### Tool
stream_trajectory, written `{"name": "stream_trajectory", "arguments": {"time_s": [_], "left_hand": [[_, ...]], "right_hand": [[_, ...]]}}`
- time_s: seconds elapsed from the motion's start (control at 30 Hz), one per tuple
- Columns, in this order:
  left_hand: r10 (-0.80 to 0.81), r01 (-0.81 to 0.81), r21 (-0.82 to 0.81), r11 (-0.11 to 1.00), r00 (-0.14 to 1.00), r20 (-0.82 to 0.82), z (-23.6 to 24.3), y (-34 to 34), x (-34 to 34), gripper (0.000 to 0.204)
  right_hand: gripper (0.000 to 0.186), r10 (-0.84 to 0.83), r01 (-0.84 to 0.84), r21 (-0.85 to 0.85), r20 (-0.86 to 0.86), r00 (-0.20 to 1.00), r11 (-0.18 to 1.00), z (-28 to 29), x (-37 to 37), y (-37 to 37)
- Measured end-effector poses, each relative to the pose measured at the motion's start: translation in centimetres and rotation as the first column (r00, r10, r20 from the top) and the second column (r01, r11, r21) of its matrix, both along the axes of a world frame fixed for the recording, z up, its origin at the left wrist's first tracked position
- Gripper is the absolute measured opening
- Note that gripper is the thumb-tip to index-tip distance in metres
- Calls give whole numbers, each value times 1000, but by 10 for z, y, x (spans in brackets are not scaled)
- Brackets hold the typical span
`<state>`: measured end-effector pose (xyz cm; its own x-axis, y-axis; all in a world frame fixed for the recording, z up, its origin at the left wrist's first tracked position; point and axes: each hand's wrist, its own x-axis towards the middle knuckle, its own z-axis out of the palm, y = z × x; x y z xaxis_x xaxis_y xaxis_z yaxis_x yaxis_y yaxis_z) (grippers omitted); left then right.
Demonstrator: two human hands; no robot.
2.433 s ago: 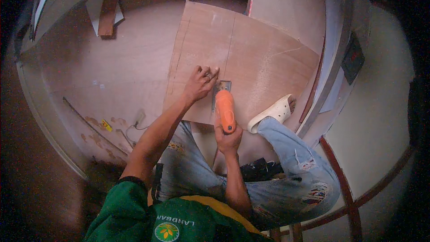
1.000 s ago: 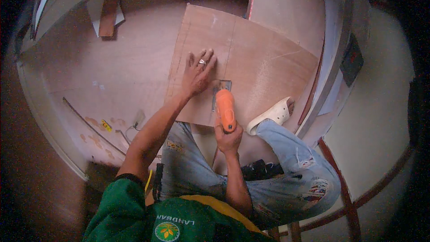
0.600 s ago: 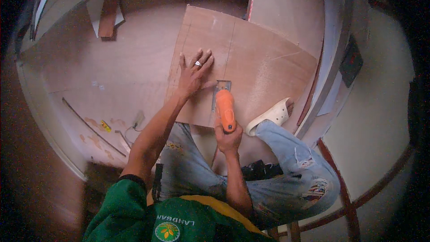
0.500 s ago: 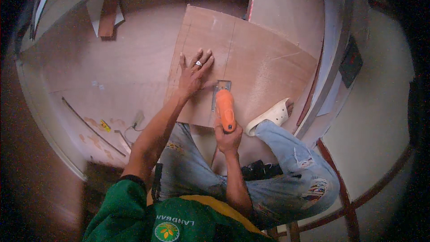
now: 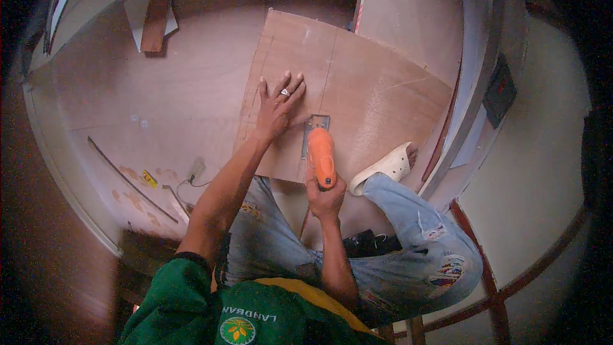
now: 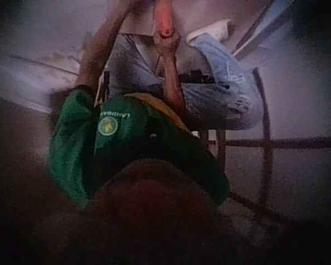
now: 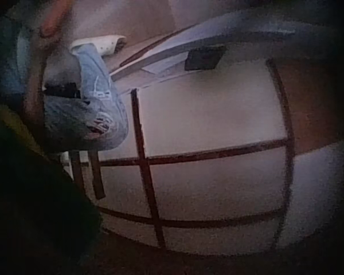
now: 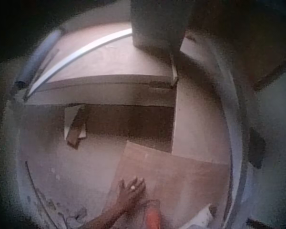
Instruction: The person marks a line on a wooden board using a straight edge and a pencil, then cuts the board along the line using a jigsaw.
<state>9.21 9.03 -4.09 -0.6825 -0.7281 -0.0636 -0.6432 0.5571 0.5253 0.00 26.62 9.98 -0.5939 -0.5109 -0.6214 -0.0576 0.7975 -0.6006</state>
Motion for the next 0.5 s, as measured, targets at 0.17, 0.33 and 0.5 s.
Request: {"name": "stream_trajectory", "arguments": {"time_s": [0.17,0.33,0.5], "left_hand": [[-11,12,-13,1000,999,36,3,3,2,72],[-4,5,-13,1000,999,32,4,6,0,70],[3,-1,-54,999,999,33,3,8,1,71]], "right_hand": [[27,-1,0,-46,-19,1000,999,6,1,-3],[28,9,-10,-34,-27,1000,999,2,0,2],[30,-4,5,-46,4,1000,999,-3,1,7]]}}
